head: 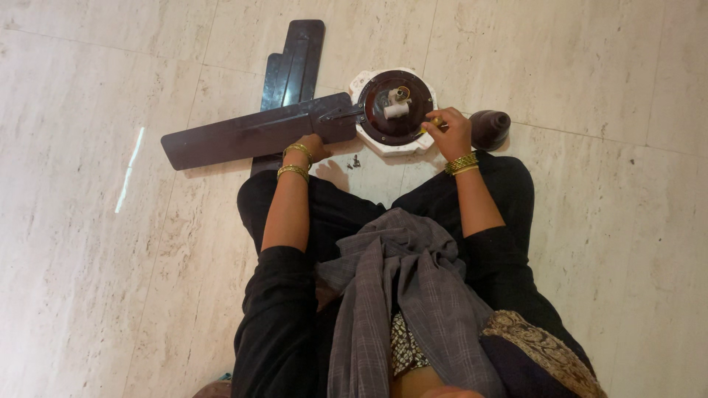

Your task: The person sits on the floor and assembles a ceiling fan by attaching blades to the motor housing. They use a screwdriver to tighten screws securing each blade to the central hub.

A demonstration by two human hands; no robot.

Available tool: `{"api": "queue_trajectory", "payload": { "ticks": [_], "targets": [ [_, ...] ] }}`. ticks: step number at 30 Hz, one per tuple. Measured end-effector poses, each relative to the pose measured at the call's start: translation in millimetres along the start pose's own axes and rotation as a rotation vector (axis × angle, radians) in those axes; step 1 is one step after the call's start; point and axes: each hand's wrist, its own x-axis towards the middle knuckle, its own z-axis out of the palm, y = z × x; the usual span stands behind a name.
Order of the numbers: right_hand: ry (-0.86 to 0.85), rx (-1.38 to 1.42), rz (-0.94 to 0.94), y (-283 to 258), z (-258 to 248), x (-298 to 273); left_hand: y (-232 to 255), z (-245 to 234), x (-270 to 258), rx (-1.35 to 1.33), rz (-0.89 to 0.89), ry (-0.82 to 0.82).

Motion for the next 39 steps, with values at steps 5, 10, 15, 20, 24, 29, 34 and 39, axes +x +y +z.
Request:
{"api": "queue_trajectory", "payload": {
  "ticks": [5, 10, 15, 20, 24, 29, 34, 39],
  "targets": [
    [-0.069, -0.049, 0.019, 1.4, 5.1, -0.8, 1.2, -3.4, -5.4, -0.007, -0.016, -0.002],
    [-0.146, -0.17, -0.007, 8.5, 5.8, -3.6, 3.5, -6.7, -11.5, -0.017, -0.027, 0.015],
    [-0.281, -0.387, 0.123, 14.4, 3.9, -5.0, 6.1, -9.6, -17.3, -0.037, -0.038, 0.023],
    [-0.498, -0.533, 0.108, 8.4, 25.5, -14.2, 6.4, -9.4, -19.3, -0.041, -0.028, 0.013],
    [-0.537, -0.539, -0.009, 3.2, 34.5, -17.4, 5.3, -7.0, -11.7, -0.032, -0.031, 0.003],
    [-0.583, -0.605, -0.005, -4.3, 33.4, -16.5, 0.1, -1.4, -1.8, -0.025, 0.005, 0.012],
    [-0.655, -0.692, -0.032, -16.1, 37.2, -19.0, -5.6, 5.9, 10.4, -0.053, 0.014, 0.016],
    [-0.691, -0.702, -0.116, -27.5, 50.8, -28.0, -16.0, 19.6, 27.7, -0.006, 0.132, 0.061]
  ]
}}
